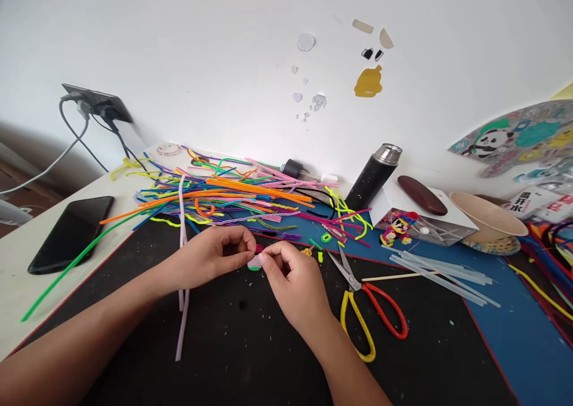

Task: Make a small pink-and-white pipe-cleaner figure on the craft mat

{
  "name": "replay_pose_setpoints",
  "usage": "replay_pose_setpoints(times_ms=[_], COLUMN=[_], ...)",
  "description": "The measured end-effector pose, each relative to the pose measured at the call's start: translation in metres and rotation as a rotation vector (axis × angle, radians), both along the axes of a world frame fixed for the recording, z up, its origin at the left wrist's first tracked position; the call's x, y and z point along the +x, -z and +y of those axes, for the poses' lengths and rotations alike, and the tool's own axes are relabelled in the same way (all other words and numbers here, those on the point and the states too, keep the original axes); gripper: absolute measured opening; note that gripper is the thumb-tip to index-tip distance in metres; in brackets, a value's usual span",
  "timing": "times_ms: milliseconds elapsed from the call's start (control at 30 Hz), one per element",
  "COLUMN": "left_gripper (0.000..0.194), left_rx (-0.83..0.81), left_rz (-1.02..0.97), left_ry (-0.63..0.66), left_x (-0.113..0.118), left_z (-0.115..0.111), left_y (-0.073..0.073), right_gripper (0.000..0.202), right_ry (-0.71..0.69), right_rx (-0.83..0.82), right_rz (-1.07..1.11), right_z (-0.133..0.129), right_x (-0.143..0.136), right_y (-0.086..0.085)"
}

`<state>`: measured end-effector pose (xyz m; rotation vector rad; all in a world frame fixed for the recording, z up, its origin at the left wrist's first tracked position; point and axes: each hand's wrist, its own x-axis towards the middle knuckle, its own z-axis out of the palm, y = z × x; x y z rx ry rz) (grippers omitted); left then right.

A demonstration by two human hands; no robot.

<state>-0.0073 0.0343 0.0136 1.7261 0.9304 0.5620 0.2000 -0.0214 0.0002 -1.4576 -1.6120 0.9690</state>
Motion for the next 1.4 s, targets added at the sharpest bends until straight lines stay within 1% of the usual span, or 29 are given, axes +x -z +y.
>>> replay_pose_setpoints(times_ms=[300, 633, 800, 1033, 1133, 1400], left_gripper=[0.011, 0.011, 0.016, 0.02, 0.021, 0.023], left_rx=[0.029, 0.004, -0.017, -0.046, -0.045, -0.05], left_rz=[0.027, 0.019, -0.012, -0.032, -0.027, -0.047], left_ry=[0.02, 0.022, 0.053, 0.065, 0.075, 0.062], left_x=[0.0031, 0.0035, 0.0029, 0.0017, 0.001, 0.0014], left_z=[-0.0036, -0.003, -0.0025, -0.0009, -0.0014, -0.0016], left_y=[-0.0024, 0.0005, -0.0005, -0.0004, 0.0008, 0.0024], right_gripper=[0.024, 0.019, 0.016, 0.02, 0.021, 0.022], right_ry=[-0.009, -0.031, -0.002, 0.038, 0.026, 0.012], right_rx=[-0.006, 0.005, 0.018, -0.008, -0.025, -0.007], right_rz=[-0.072, -0.043, 0.004, 0.114, 0.117, 0.094], right_z=[0.0001, -0.0007, -0.0002, 0.0017, 0.0016, 0.0], right_x=[-0.0018, -0.0045, -0.005, -0.0032, -0.004, -0.0041], right_y=[0.0011, -0.0013, -0.0035, -0.0026, -0.0023, 0.0])
